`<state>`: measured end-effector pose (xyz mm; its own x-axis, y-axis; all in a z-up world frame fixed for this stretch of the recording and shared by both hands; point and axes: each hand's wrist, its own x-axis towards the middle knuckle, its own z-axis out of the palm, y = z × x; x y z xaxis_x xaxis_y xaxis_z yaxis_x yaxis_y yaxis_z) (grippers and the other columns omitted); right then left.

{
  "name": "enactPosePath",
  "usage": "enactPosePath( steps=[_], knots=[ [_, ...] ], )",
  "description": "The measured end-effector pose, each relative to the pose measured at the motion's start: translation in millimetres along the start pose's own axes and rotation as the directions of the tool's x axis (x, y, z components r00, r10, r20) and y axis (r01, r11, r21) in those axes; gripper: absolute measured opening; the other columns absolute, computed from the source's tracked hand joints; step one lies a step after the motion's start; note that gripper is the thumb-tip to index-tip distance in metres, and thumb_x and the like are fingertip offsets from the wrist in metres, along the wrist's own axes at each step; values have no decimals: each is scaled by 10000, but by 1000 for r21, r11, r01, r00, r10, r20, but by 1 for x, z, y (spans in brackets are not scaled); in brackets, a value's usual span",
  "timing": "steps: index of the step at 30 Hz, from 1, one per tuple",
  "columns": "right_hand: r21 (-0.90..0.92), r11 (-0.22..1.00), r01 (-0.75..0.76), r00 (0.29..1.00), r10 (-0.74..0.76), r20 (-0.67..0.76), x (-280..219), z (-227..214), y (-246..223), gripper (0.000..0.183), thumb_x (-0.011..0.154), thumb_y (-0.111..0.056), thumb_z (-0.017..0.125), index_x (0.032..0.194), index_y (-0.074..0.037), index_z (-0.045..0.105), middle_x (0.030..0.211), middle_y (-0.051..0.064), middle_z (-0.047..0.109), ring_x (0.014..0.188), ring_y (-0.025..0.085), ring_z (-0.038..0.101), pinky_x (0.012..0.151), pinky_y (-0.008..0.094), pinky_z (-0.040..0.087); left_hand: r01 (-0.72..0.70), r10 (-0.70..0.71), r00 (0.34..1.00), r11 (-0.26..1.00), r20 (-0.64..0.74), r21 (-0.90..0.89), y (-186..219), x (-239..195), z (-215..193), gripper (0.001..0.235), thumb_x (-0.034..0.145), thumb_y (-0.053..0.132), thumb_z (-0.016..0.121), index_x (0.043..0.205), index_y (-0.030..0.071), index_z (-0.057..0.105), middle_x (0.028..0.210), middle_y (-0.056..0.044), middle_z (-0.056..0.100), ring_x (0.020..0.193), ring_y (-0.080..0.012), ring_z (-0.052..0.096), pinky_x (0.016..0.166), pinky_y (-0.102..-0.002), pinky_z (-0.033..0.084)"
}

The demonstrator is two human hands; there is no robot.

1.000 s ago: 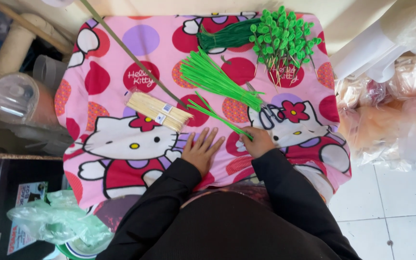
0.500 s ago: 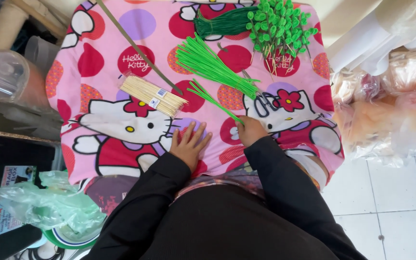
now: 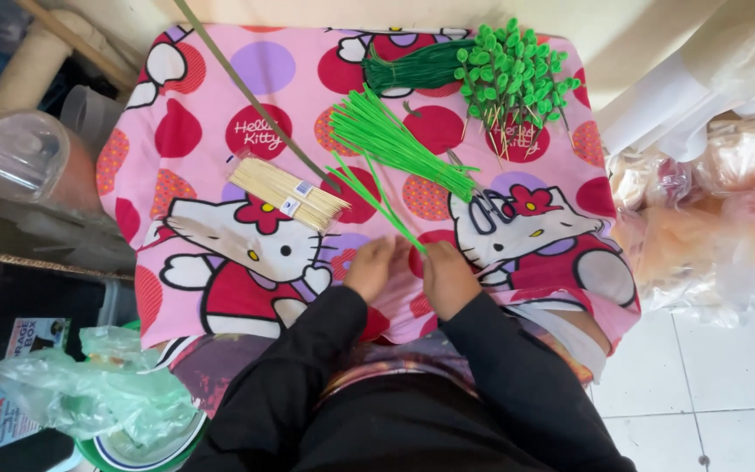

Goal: Assembling green plastic leafy stems into a bundle by hand and trimming with scissors.

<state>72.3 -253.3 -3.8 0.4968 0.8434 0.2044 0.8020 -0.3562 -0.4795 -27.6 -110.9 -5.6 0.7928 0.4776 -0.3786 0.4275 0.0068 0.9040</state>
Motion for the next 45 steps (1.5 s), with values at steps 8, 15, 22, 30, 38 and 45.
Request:
enactPosePath(
  steps=[8, 15, 22, 30, 38, 45],
  knots=[
    [-140, 990, 5, 997, 7, 83, -15, 14, -42, 241, 993, -157, 501, 1161, -34, 622, 937, 112, 590, 748, 339, 705, 639, 407, 622, 24, -126, 982, 818, -139, -574, 27, 89, -3, 257, 1054, 241, 517, 1041, 51, 688, 751, -49, 626, 595, -186, 674, 478, -293, 569],
    [47, 998, -51, 964, 37, 262, 8, -12, -66, 297, 927, -280, 658, 1125, -62, 693, 861, 37, 641, 708, 267, 746, 559, 368, 614, 48, -92, 995, 701, -24, -712, 48, 92, -46, 280, 1114, 232, 349, 1027, 66, 557, 722, 94, 282, 494, -32, 343, 410, -177, 341],
    [234, 951, -201, 966, 152, 211, 138, -109, -54, 354, 979, -256, 569, 1206, -26, 715, 890, 185, 737, 903, 436, 738, 754, 505, 594, 110, 52, 978, 686, 200, -719, 76, 82, -41, 242, 1130, 183, 370, 1127, 36, 563, 779, 65, 277, 537, -15, 328, 447, -191, 387],
    [480, 761, -436, 898, 406, 172, 164, -27, 27, 224, 944, -230, 691, 1136, -187, 799, 880, 77, 784, 942, 212, 747, 827, 381, 568, 257, 97, 909, 633, 405, -730, 64, 91, -35, 190, 1130, 169, 373, 1135, 66, 533, 804, 61, 309, 577, -34, 340, 493, -183, 366],
    [771, 573, -279, 947, 296, 123, 151, -58, -7, 95, 919, -107, 731, 950, -57, 806, 522, 88, 639, 544, 124, 577, 544, 260, 488, 256, 126, 893, 646, 431, -719, 67, 69, -40, 152, 1133, 145, 376, 1138, 73, 510, 804, 48, 304, 584, -37, 340, 501, -187, 364],
    [716, 645, -267, 950, 301, 83, 146, -56, -5, 119, 932, -86, 732, 831, -48, 783, 597, 84, 652, 554, 114, 589, 556, 272, 504, 152, 147, 913, 744, 382, -651, 74, 62, -40, 196, 1138, 186, 398, 1084, 63, 541, 790, 9, 362, 604, -61, 383, 523, -180, 351]
  ],
)
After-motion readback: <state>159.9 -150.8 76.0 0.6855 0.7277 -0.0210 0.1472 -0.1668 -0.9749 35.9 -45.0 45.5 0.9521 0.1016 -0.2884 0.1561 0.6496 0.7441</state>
